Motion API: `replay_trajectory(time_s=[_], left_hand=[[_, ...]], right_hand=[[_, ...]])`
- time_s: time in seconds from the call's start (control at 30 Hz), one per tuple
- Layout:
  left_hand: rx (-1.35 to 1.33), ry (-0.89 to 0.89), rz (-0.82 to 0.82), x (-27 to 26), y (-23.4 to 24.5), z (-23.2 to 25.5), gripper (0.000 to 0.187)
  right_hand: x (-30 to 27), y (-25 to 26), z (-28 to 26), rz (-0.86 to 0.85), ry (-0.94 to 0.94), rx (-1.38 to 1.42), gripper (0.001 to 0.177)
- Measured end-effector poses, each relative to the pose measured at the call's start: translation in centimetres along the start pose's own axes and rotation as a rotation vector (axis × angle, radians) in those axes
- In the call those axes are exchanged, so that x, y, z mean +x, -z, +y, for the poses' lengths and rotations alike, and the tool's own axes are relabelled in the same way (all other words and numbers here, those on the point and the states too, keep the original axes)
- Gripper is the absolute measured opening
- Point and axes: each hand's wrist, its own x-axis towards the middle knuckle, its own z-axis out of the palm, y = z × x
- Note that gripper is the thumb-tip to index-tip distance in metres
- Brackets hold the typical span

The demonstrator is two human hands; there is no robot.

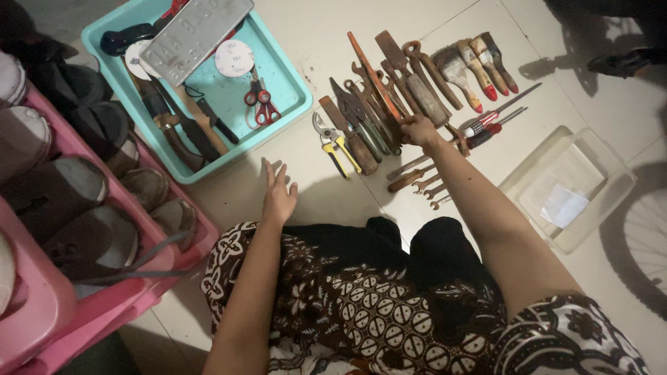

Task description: The person sits on the floor and empties hand tools out of a teal plastic tray, placing each tool one at a time onto the floor and arranging them into neat rows by type, including wrenches, chisels, pliers, scissors, brushes, and a screwdriver, and moves a metal license plate aside.

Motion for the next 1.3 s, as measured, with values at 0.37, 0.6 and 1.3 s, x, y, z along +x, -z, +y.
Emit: replay_trajectory(time_s=[0.37, 0.6, 1.3], left_hand=[[-0.017, -0.017, 0.011, 0.2, -0.3, -0.4, 0.061], [-0.003, 0.005, -0.007, 0.2, -0.2, -0.1, 0.06], [-0.055, -0.008, 0.008, 0.2, -0.4, -0.1, 0.062]], right_hand=[[0.4, -0.4, -0.2, 0.035, 0.068, -0.097, 0.03], [-0.3, -0.6, -0.6, 0.038, 0.077, -0.296, 0.038], [0.9, -2.7, 0.8, 0.073, 0.456, -0.949, 0.056]])
